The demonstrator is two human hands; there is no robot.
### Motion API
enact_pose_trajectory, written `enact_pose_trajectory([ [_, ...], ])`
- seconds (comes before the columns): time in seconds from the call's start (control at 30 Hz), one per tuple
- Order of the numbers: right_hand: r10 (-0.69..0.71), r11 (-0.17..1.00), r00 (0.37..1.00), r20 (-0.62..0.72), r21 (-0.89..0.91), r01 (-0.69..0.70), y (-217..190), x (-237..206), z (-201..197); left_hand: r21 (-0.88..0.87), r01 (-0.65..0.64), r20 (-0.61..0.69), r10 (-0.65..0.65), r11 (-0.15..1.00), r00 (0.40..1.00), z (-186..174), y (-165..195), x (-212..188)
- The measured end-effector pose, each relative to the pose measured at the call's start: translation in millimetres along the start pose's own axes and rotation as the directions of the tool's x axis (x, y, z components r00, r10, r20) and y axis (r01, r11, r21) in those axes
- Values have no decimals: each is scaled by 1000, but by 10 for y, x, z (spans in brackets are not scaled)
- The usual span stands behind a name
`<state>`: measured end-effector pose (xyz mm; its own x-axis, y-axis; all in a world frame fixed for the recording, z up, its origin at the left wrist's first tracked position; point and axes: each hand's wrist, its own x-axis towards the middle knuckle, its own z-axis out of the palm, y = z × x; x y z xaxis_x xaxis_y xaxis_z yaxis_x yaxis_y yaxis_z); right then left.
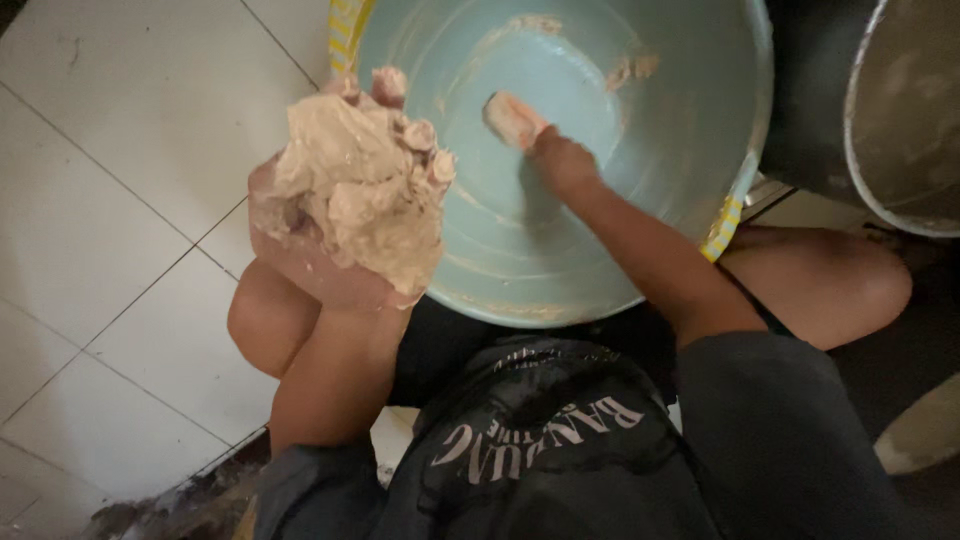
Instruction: The person sits on the floor with a large basin of dough and scoops portions of dough with a scoop, scraping the dough off by hand and rolling it into balls. The formed dough balls are placed into pots of water beside the basin.
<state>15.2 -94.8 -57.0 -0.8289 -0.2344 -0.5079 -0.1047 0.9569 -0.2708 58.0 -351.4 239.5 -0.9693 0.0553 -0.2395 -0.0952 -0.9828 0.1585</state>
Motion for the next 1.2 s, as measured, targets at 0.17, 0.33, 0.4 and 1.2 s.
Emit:
enact_pose_trajectory([
  [0.17, -19, 965, 999, 30, 263, 10, -494, -305, 479, 11, 8, 43, -9, 1000, 999, -18, 38, 16],
  [0.33, -382, 924, 887, 260, 82, 374, -1020, -126, 637, 0, -61, 7, 61, 998, 998, -31, 3, -48],
  [0.4, -319, 718, 884, 342, 696, -10, -1227, 23, 583, -49, -60, -32, 58, 997, 998, -24, -5, -89],
  [1.2, 501, -857, 791, 350, 75, 510, -152, 1370, -1271, 129, -192, -65, 202, 973, 977, -50, 144, -131],
])
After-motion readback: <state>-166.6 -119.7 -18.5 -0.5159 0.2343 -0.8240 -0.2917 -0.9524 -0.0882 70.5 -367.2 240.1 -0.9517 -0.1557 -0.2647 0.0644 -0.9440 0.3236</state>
